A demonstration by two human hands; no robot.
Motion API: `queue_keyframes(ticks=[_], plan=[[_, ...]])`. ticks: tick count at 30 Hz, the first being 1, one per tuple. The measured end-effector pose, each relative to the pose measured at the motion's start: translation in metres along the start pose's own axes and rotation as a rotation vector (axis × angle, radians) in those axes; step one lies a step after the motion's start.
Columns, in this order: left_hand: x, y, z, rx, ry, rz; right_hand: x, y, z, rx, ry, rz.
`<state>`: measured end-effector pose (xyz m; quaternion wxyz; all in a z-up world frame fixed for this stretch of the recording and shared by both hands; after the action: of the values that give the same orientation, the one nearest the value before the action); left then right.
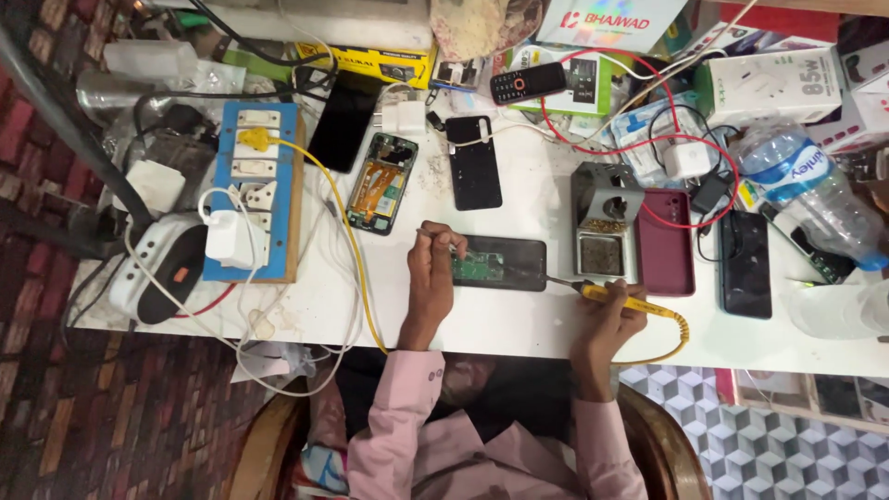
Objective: The person uses a soldering iron and tweezers to work on a smartphone motherboard placed on a workbench. They repeatedly apply heat and manipulate small components on the circuit board while other phones and tools remain on the table.
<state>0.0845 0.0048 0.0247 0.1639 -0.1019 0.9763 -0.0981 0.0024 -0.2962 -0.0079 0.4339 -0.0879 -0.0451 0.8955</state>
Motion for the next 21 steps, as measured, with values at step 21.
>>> queue_keyframes(ticks=[21], plan=[[-0.004, 0.003, 0.002, 0.003, 0.01, -0.011, 0.006, -0.021, 0.024, 0.033, 0.048, 0.095]])
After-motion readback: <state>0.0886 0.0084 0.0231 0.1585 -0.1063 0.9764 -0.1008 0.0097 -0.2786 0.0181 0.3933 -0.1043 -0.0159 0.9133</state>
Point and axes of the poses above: each hand's wrist, its own x-axis away from the middle knuckle, its own y-axis out of the back of the hand, z = x × y, the point moved 9 cm from there along -x, towards the middle knuckle, and after that the axes turned 8 degrees about -z, right-handed, at the moved point
